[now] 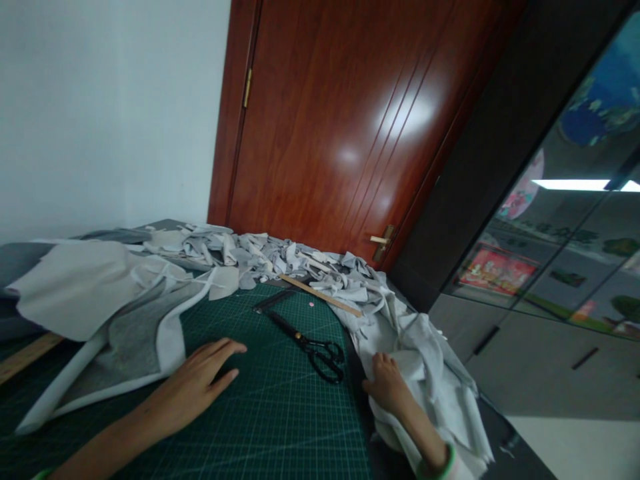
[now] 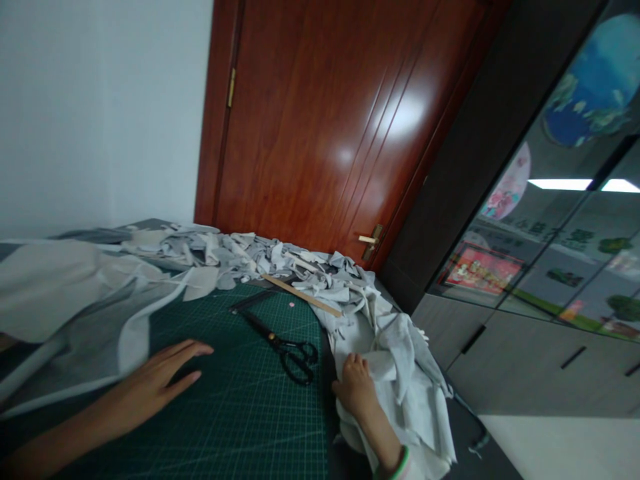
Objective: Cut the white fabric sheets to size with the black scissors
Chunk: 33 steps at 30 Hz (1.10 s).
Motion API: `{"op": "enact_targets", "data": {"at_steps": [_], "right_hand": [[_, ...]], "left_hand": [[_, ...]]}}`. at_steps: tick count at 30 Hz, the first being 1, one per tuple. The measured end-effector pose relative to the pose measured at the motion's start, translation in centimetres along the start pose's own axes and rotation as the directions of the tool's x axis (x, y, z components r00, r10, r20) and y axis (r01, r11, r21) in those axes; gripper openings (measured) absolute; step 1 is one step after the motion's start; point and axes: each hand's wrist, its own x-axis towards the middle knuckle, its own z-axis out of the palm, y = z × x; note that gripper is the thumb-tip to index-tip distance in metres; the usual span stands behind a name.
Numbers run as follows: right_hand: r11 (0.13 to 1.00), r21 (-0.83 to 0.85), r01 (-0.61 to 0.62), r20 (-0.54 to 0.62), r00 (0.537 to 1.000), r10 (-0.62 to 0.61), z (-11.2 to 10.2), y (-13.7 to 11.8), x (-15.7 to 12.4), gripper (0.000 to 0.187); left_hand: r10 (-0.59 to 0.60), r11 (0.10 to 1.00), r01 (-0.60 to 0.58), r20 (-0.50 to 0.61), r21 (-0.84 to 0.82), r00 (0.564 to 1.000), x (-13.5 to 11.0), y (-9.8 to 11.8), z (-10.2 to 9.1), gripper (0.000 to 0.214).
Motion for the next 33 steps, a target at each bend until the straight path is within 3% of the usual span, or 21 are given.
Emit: {"op": "enact_targets", "data": {"at_steps": [4, 9, 13, 17, 21, 25, 29, 33], "right_hand": [[0.997, 0.082, -0.013, 0.004, 1.0, 0.013, -0.6, 1.5, 1.5, 0.035], [0.941, 0.338, 0.01, 0.046, 0.999, -0.027, -3.4, 4.3, 2.4, 0.008], [0.859, 0.511, 0.031, 0.031, 0.998, -0.055, -5.9, 6.2, 1.9, 0.015], [0.829, 0.559, -0.027, -0.094, 0.991, 0.096, -7.9, 8.5, 2.4, 0.024], [0.884, 0.453, -0.116, -0.275, 0.925, 0.263, -7.8, 10.1, 4.0, 0.013], [0.946, 0.279, -0.162, -0.404, 0.874, 0.269, -4.6, 9.2, 4.4, 0.014], [0.98, 0.132, -0.149, -0.445, 0.875, 0.193, -2.0, 7.6, 3.5, 0.026], [0.995, -0.006, -0.1, -0.425, 0.901, 0.088, -2.1, 6.3, 2.1, 0.033]], "left_hand": [[0.007, 1.0, -0.007, -0.016, 0.012, 1.0, -0.1, 0.4, -0.3, 0.033], [0.037, 0.999, -0.037, -0.041, 0.017, 0.998, -0.2, 0.7, -0.4, 0.03], [0.052, 0.998, -0.051, -0.029, 0.043, 0.998, -0.5, 0.8, -0.2, 0.031], [0.074, 0.996, -0.074, -0.007, 0.053, 0.997, -0.6, 1.0, -0.3, 0.031], [0.08, 0.995, -0.08, -0.004, 0.054, 0.997, -0.5, 1.0, -0.3, 0.031], [0.083, 0.995, -0.082, -0.007, 0.052, 0.997, -0.4, 1.0, -0.4, 0.032], [0.069, 0.996, -0.069, 0.01, 0.061, 0.998, -0.5, 1.1, -0.4, 0.032], [0.068, 0.996, -0.069, 0.023, 0.058, 0.997, -0.5, 1.0, -0.3, 0.032]]}}
